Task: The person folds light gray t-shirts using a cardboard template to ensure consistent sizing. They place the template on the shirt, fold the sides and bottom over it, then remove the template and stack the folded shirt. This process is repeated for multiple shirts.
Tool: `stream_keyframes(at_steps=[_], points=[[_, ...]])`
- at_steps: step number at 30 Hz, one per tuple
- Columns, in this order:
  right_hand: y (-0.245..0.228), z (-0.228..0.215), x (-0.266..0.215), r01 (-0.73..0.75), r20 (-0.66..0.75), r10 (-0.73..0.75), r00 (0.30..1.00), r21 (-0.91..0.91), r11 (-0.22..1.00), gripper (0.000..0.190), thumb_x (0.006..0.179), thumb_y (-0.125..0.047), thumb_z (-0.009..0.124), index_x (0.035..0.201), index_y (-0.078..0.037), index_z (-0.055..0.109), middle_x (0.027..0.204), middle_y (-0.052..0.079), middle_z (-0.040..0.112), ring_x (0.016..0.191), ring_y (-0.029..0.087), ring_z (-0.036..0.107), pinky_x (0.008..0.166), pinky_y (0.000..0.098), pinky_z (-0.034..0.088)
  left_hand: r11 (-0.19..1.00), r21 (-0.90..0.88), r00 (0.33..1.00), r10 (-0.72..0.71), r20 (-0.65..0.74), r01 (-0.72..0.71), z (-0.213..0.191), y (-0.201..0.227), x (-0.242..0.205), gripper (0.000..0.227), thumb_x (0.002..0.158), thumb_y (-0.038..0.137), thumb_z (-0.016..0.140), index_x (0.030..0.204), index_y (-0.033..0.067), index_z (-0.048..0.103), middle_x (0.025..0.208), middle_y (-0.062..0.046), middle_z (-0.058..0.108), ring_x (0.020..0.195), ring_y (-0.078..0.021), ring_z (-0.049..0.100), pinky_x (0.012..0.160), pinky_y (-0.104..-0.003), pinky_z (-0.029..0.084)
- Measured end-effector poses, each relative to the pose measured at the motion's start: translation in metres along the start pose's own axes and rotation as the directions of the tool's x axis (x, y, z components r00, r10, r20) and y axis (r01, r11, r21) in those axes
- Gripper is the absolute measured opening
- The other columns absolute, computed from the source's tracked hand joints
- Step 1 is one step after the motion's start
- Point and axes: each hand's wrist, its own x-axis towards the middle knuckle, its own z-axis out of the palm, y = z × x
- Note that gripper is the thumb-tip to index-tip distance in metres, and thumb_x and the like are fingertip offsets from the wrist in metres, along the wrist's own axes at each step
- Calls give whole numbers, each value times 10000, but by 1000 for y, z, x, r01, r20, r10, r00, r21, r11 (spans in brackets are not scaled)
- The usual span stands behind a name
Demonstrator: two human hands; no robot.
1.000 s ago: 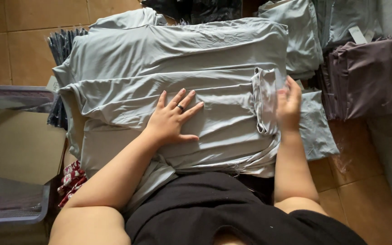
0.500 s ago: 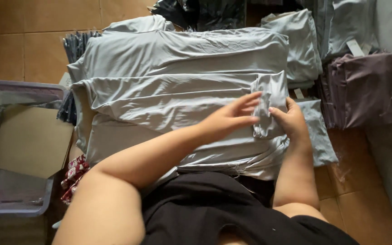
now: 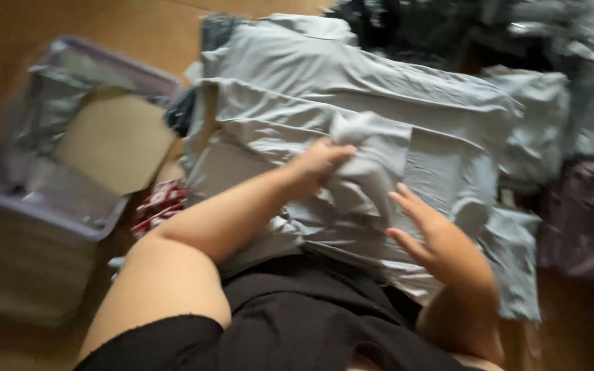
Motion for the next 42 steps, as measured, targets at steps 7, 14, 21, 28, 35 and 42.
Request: stream_keyframes(at_steps=[7, 14, 21, 28, 35, 42], points=[[53, 25, 40, -300, 141, 265, 954, 396, 868, 469, 950, -212, 630, 1413, -139, 641, 1404, 166, 673, 1217, 354, 687, 965, 523, 551, 975, 176, 959, 173, -226, -134, -165, 116, -96, 630, 863, 195, 820, 1436, 142, 563, 1171, -186, 710, 1023, -369, 737, 764, -574, 607], [67, 86, 95, -251, 101, 326, 940, 852, 459, 630, 977, -233, 553, 1562, -59, 396, 1514, 185, 483, 1271, 326, 573, 1010, 501, 477, 961, 159, 945, 256, -205, -226, -226, 96, -74, 545, 927, 181, 782, 1430, 193, 574, 1180, -173, 726, 994, -363, 754, 748, -557, 636], [107, 101, 129, -298, 187, 411, 892, 928, 224, 660, 994, -255, 644, 1551, -95, 328, 1329, 138, 449, 944, 287, 655, 670, 398, 593, 929, 260, 934, 314, -174, -264, -243, 92, -66, 574, 944, 239, 797, 1455, 210, 536, 1226, -150, 693, 1018, -314, 739, 785, -508, 640], [47, 97, 157, -415, 253, 389, 886, 807, 420, 549, 909, -219, 774, 1416, -112, 591, 1196, 147, 694, 944, 276, 724, 711, 455, 599, 926, 283, 932, 311, -188, -252, -234, 100, -75, 560, 969, 258, 764, 1470, 212, 517, 1240, -138, 688, 1029, -318, 737, 805, -502, 635], [111, 122, 166, -199, 57, 466, 883, 944, 263, 345, 842, -57, 827, 1157, -102, 693, 951, 132, 730, 823, 268, 751, 696, 426, 603, 901, 351, 923, 334, -191, -254, -212, 102, -58, 574, 979, 276, 744, 1493, 222, 495, 1336, -164, 638, 1139, -353, 687, 839, -529, 619], [160, 45, 113, -205, -176, 517, 838, 776, 596, 304, 893, -185, 798, 1170, -191, 673, 994, 41, 715, 900, 168, 701, 691, 300, 456, 812, 464, 916, 402, -4, -355, -129, 98, -2, 791, 990, 326, 752, 1605, 138, 292, 1571, -361, 299, 1368, -545, 461, 1030, -608, 498]])
